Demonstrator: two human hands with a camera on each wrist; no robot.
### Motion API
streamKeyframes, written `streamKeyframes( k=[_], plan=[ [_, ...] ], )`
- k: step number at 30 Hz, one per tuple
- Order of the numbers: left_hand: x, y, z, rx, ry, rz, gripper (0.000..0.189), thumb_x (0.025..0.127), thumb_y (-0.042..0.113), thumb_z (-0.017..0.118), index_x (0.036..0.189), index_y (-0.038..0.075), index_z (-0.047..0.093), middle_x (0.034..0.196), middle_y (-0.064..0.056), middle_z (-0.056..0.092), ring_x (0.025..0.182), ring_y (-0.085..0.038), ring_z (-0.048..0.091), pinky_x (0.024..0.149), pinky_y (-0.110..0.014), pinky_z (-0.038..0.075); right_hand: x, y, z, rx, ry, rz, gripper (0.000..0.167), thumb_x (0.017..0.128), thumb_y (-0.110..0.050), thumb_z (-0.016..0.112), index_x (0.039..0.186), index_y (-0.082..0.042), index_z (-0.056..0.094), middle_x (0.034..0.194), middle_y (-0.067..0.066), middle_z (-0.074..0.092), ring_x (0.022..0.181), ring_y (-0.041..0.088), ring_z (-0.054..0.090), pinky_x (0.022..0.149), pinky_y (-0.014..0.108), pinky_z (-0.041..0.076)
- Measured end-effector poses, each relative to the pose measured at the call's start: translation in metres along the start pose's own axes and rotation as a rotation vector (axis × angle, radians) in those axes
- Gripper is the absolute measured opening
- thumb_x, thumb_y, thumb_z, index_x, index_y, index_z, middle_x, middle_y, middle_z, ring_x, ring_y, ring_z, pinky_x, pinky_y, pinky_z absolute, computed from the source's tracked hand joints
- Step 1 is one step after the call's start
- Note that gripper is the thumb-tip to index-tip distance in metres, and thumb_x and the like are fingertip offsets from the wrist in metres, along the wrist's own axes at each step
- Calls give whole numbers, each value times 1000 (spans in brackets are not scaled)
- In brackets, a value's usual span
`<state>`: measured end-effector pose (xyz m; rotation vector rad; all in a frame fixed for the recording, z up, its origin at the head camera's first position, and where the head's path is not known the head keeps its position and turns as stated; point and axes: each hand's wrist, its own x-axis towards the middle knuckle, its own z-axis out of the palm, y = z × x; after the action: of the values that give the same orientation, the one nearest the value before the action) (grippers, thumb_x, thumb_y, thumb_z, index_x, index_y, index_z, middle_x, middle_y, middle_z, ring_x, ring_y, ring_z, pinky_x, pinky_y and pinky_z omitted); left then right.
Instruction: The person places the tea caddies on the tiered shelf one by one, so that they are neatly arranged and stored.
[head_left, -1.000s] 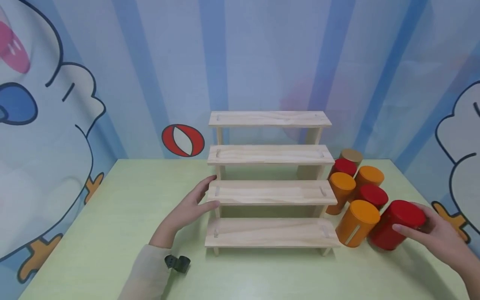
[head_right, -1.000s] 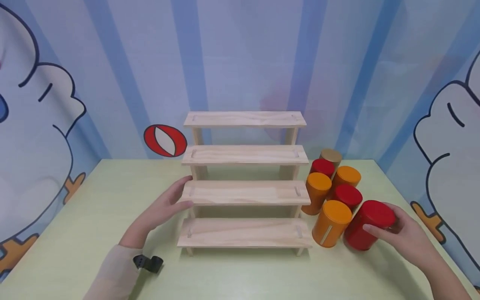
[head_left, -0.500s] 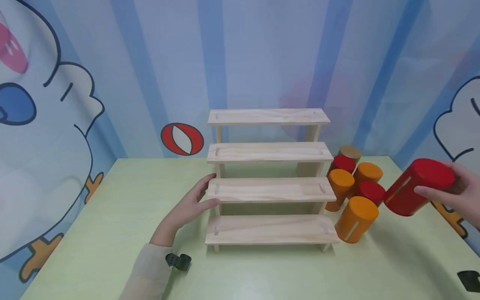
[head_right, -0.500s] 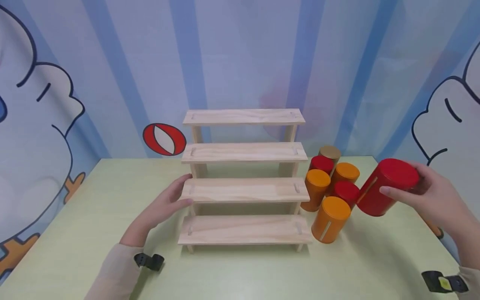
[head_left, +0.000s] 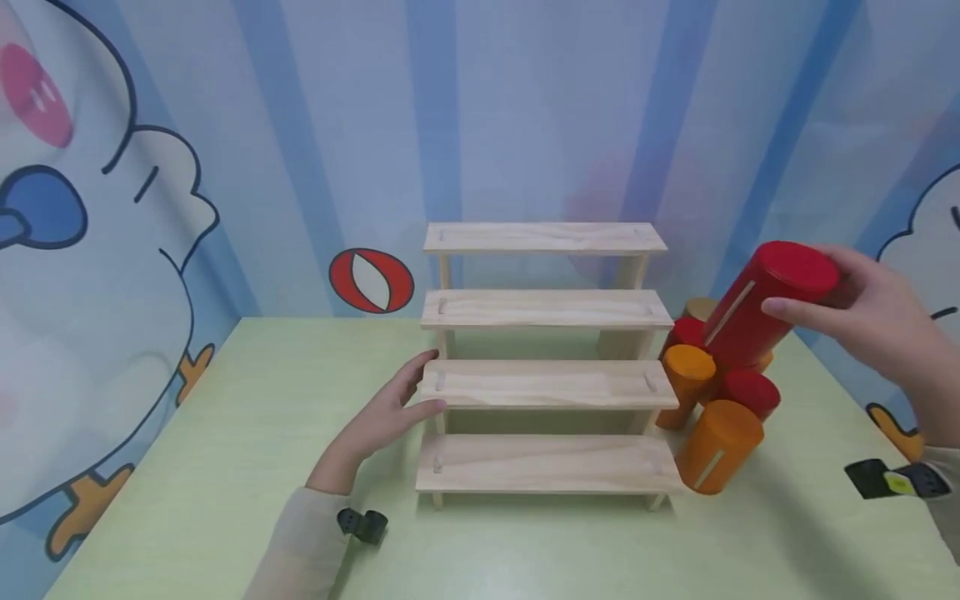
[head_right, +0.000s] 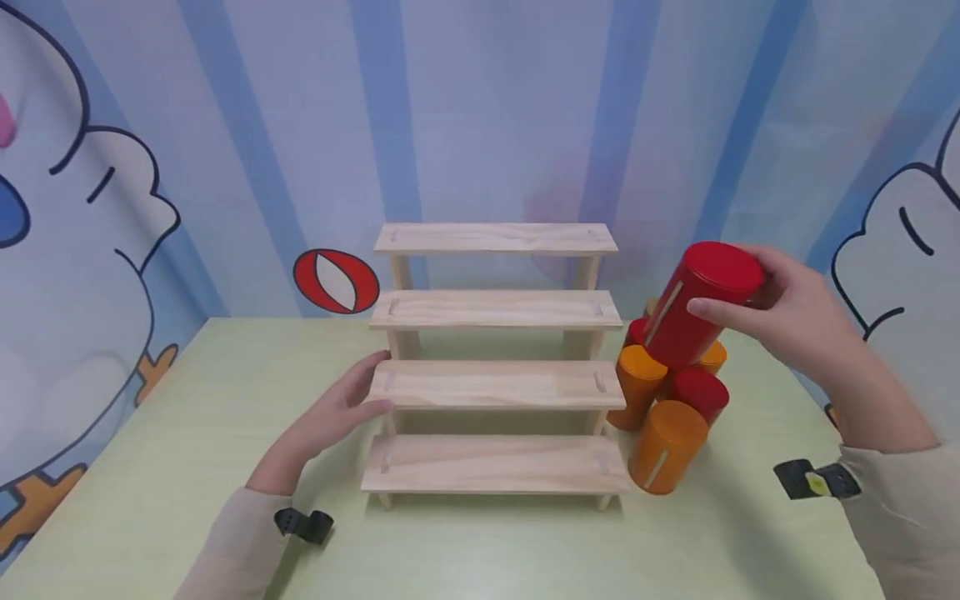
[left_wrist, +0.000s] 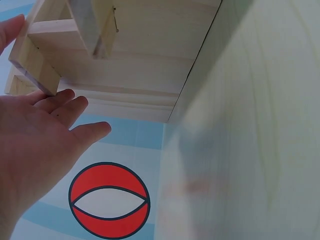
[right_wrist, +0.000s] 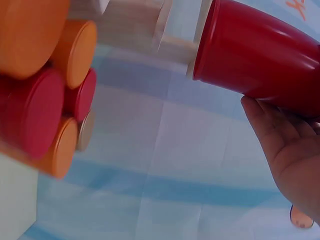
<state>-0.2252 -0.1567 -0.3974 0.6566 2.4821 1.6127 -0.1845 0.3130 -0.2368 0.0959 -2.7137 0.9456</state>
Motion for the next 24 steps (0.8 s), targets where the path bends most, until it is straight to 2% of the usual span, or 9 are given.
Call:
streamKeyframes(
  k=[3, 8, 10, 17, 24],
  plan=[
    [0, 0, -1, -8, -5, 6, 77, 92, 23, 65, 153, 9, 19, 160, -12, 18, 147, -32, 15, 118, -51, 15, 10, -19, 8, 28, -43, -14, 74, 91, -32, 67, 147, -1, 30, 129, 28, 49, 102, 31, 53, 62, 8, 43],
    [1, 1, -1, -13, -9, 0, 78, 92, 24, 64, 154, 8, 18, 160, -12, 17, 147, -33, 14, 118, -52, 17, 23, -51, 22, 120, -110, -25, 71, 88, -38, 68, 145, -9, 36, 127, 17, 54, 89, 1, 56, 69, 14, 49],
    [1, 2, -1, -15, -8, -7, 79, 92, 24, 64, 154, 8, 18, 160, -12, 17, 147, -33, 14, 118, -52, 17, 28, -62, 29, 165, -125, -34, 70, 88, -39, 69, 144, -12, 37, 127, 13, 55, 90, 0, 57, 71, 15, 50],
    [0, 2, 0, -20, -3, -24, 79, 92, 24, 65, 154, 9, 18, 160, -11, 17, 148, -31, 14, 118, -51, 16, 45, -98, 59, 308, -160, -64, 69, 86, -37, 71, 144, -15, 39, 130, 10, 54, 108, 18, 55, 78, 20, 53],
    [0, 0, 0, -23, 2, -43, 79, 92, 25, 65, 154, 11, 18, 160, -10, 17, 148, -31, 14, 118, -51, 17, 58, -123, 85, 400, -182, -102, 66, 85, -37, 73, 140, -15, 43, 129, 8, 56, 113, 22, 54, 89, 38, 52]
  ],
)
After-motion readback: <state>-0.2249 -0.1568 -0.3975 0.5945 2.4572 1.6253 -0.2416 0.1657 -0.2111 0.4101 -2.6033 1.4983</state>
